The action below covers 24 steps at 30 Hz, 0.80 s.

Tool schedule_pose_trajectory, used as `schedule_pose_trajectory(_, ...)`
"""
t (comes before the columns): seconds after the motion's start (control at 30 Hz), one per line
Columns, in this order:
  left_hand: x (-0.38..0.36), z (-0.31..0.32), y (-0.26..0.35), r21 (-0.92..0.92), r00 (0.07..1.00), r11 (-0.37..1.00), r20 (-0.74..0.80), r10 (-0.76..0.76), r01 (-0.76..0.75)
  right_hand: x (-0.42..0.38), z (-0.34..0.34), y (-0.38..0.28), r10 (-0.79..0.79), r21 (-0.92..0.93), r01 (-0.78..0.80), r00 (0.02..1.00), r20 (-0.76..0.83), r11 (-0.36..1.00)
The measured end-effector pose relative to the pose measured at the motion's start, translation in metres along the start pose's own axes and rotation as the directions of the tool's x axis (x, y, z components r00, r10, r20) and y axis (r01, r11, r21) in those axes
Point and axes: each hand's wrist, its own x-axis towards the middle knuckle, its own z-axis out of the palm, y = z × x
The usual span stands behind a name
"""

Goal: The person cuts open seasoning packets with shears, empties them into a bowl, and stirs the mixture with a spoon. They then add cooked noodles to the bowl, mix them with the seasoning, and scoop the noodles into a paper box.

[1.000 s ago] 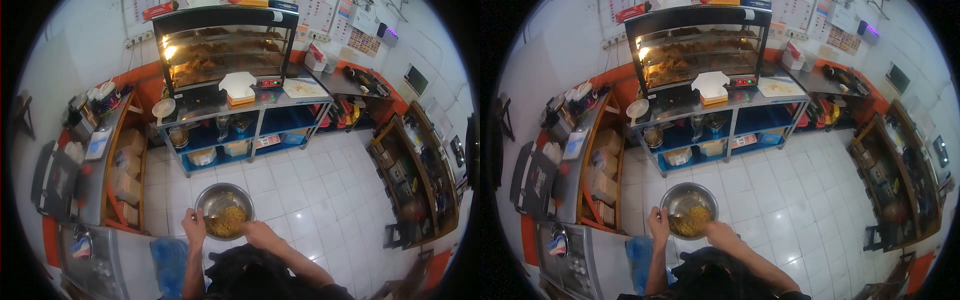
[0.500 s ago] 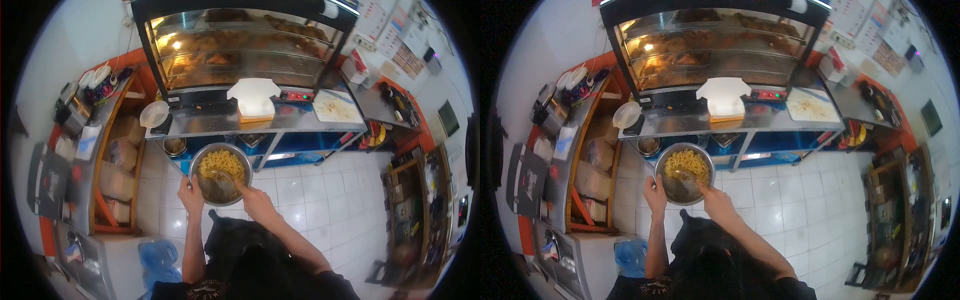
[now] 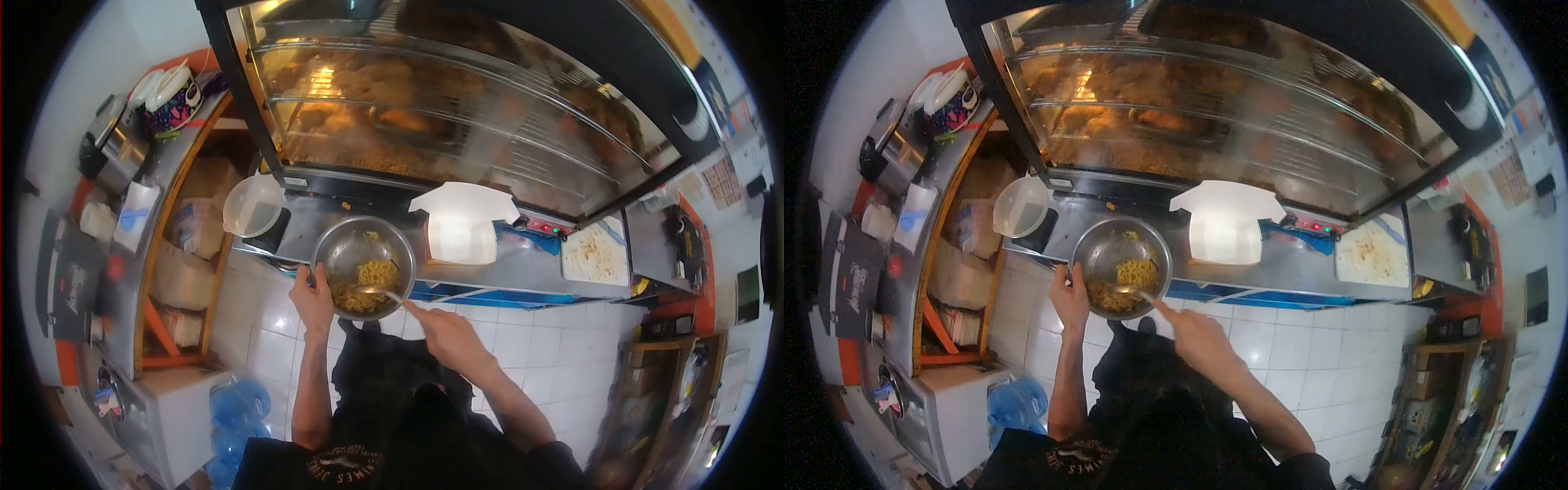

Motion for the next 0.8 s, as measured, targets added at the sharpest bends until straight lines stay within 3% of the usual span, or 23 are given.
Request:
schedule_pose_trajectory(0.13,0.02,0.037,-0.008,0.016,0.999,0.999,-0.002,-0.043,0.043,0.046,-0.019,0.042,0.021,-0.043,-0.026,0.993,-0.12,0.999)
schedule_pose_trajectory(0.2,0.02,0.057,-0.011,-0.042,0.996,0.997,-0.041,-0.073,0.072,0.086,-0.014,0.063,0.019,0.019,-0.013,0.94,-0.341,1.0)
schedule_pose_trajectory(0.33,0.021,0.085,-0.007,0.033,0.993,0.998,-0.103,-0.055,0.059,0.132,0.0,0.072,0.083,0.098,-0.066,0.98,-0.179,0.993)
schedule_pose_trajectory(0.4,0.024,0.09,-0.007,0.033,0.983,0.99,-0.126,-0.132,0.138,0.119,-0.001,0.075,-0.243,-0.024,0.243,0.97,0.001,0.97)
schedule_pose_trajectory(0.47,0.025,0.093,-0.009,0.047,0.983,0.989,-0.123,-0.133,0.14,0.117,-0.022,0.086,-0.316,-0.038,0.317,0.948,0.031,0.948)
schedule_pose_trajectory(0.53,0.017,0.092,-0.007,0.064,0.984,0.987,-0.109,-0.139,0.146,0.129,-0.046,0.082,-0.136,-0.098,0.133,0.991,-0.02,0.986)
schedule_pose_trajectory(0.6,0.015,0.094,0.003,0.101,0.984,0.983,-0.111,-0.139,0.151,0.146,-0.056,0.09,-0.159,-0.132,0.152,0.986,-0.041,0.979)
schedule_pose_trajectory(0.67,0.019,0.099,0.008,0.092,0.979,0.984,-0.153,-0.135,0.15,0.161,-0.051,0.102,-0.003,-0.203,0.025,0.994,0.107,0.979)
schedule_pose_trajectory(0.73,0.025,0.108,0.002,0.083,0.971,0.985,-0.196,-0.134,0.153,0.152,-0.043,0.107,0.014,-0.144,0.006,0.991,0.134,0.99)
schedule_pose_trajectory(0.8,0.025,0.123,-0.02,0.002,0.952,0.998,-0.303,0.054,-0.057,0.141,-0.03,0.114,0.026,-0.09,-0.01,0.984,0.175,0.996)
